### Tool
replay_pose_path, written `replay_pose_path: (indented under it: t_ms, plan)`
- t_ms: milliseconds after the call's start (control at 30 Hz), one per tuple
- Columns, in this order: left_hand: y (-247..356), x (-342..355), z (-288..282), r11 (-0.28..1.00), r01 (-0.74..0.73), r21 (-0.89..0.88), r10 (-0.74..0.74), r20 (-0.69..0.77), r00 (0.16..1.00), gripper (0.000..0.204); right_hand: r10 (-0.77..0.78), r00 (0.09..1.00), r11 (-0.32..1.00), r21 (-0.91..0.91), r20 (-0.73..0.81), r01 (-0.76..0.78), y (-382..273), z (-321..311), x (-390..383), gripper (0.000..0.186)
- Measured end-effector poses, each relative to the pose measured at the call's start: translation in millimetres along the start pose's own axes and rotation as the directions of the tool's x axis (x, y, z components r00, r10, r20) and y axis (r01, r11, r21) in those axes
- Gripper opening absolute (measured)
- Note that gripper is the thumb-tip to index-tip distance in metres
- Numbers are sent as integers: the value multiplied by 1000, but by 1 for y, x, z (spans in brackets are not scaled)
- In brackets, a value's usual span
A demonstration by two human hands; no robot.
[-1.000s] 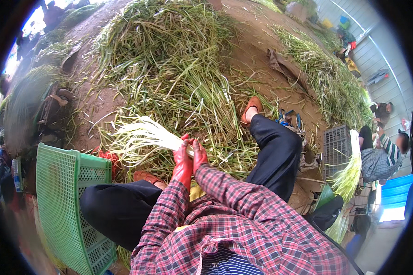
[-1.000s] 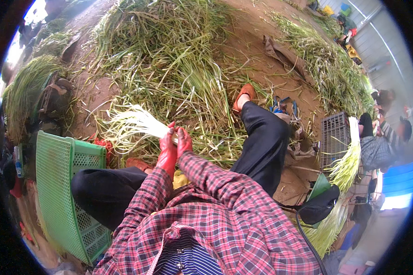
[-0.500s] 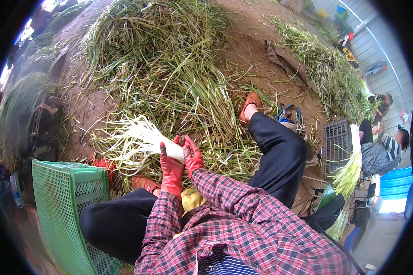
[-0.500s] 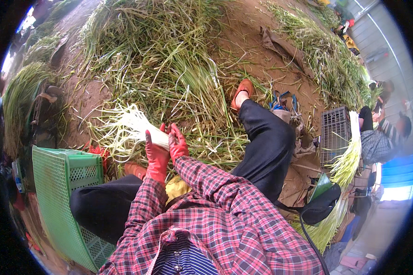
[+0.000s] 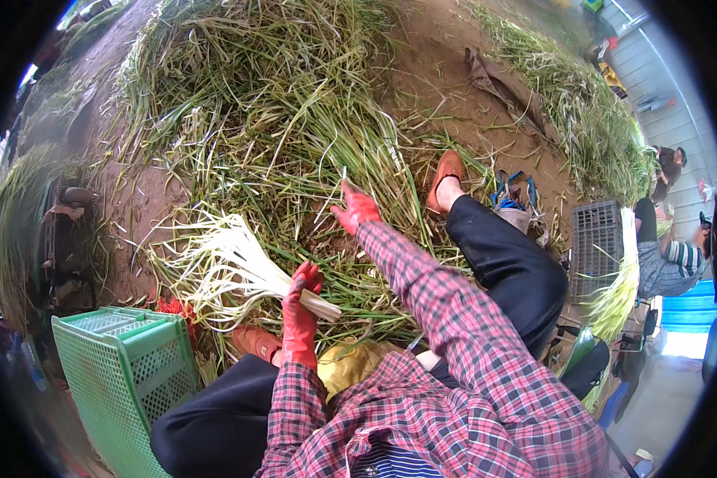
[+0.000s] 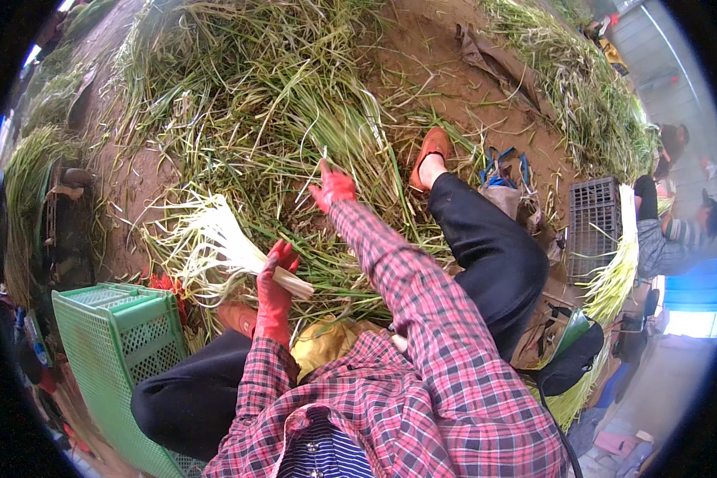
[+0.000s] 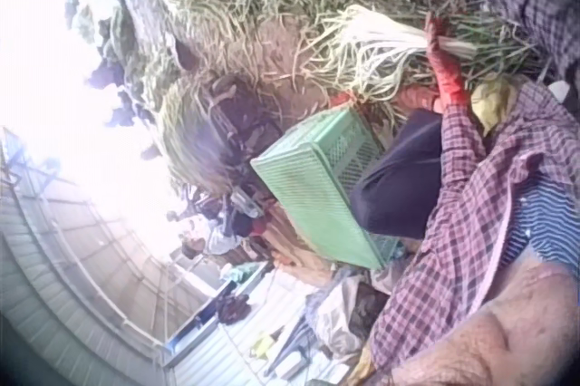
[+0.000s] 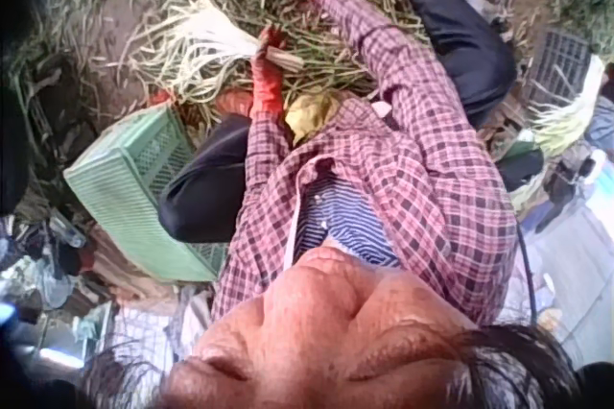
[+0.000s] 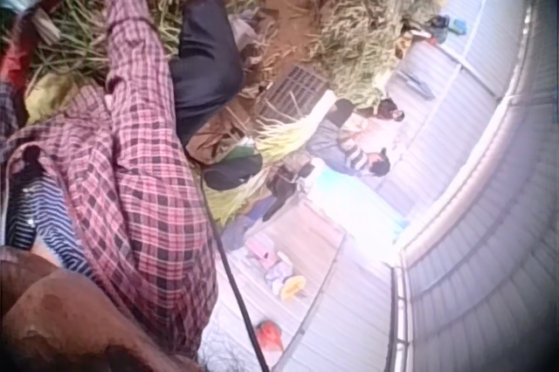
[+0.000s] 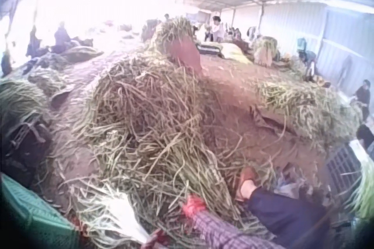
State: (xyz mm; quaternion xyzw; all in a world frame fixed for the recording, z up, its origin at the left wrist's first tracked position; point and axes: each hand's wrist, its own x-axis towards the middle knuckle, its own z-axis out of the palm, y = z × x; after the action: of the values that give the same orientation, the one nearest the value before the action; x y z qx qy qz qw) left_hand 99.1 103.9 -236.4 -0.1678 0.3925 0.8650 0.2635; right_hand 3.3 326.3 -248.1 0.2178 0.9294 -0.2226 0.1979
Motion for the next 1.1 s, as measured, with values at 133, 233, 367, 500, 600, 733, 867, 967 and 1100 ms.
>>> replay_pose_path:
  t_ms: [133, 233, 367, 500, 600, 733, 867, 967, 1100]
  plan:
    - [12, 4, 6, 999, -28, -22, 29, 13, 1000, 41, -59, 998, 853, -518, 13, 57, 4, 9, 56, 103]
    - [27, 2, 7, 976, -54, -210, 59, 20, 998, 39, 95, 987, 989, -96, -131, -108, 1, 48, 60, 30]
    - [50, 4, 13, 759, 78, -647, 154, 295, 943, 50, -436, 824, 704, 432, -362, 563, -17, 111, -15, 23]
    - [84, 2, 24, 590, 181, -787, 311, 429, 848, 46, -754, 657, 657, -12, -1, 754, -48, 153, -148, 11]
    - [120, -16, 26, 651, -101, -753, 548, 375, 748, 51, -803, 453, 506, 42, 387, 861, -69, 153, -208, 26]
    - [151, -37, 21, 657, -284, -698, 607, 266, 749, 54, -772, 320, 576, 392, 548, 717, -65, 104, -166, 52]
    - [149, -29, 11, 717, -271, -642, 581, 337, 741, 57, -196, 940, 873, 487, 278, 38, -43, 53, -74, 24]
    - [133, -21, 4, 734, -257, -629, 505, 251, 826, 53, 52, 996, 971, -231, -75, -69, -46, 45, -29, 44]
    - [116, -16, 0, 782, -240, -575, 387, 146, 910, 54, 95, 980, 946, -321, 173, -35, -51, 42, -20, 38]
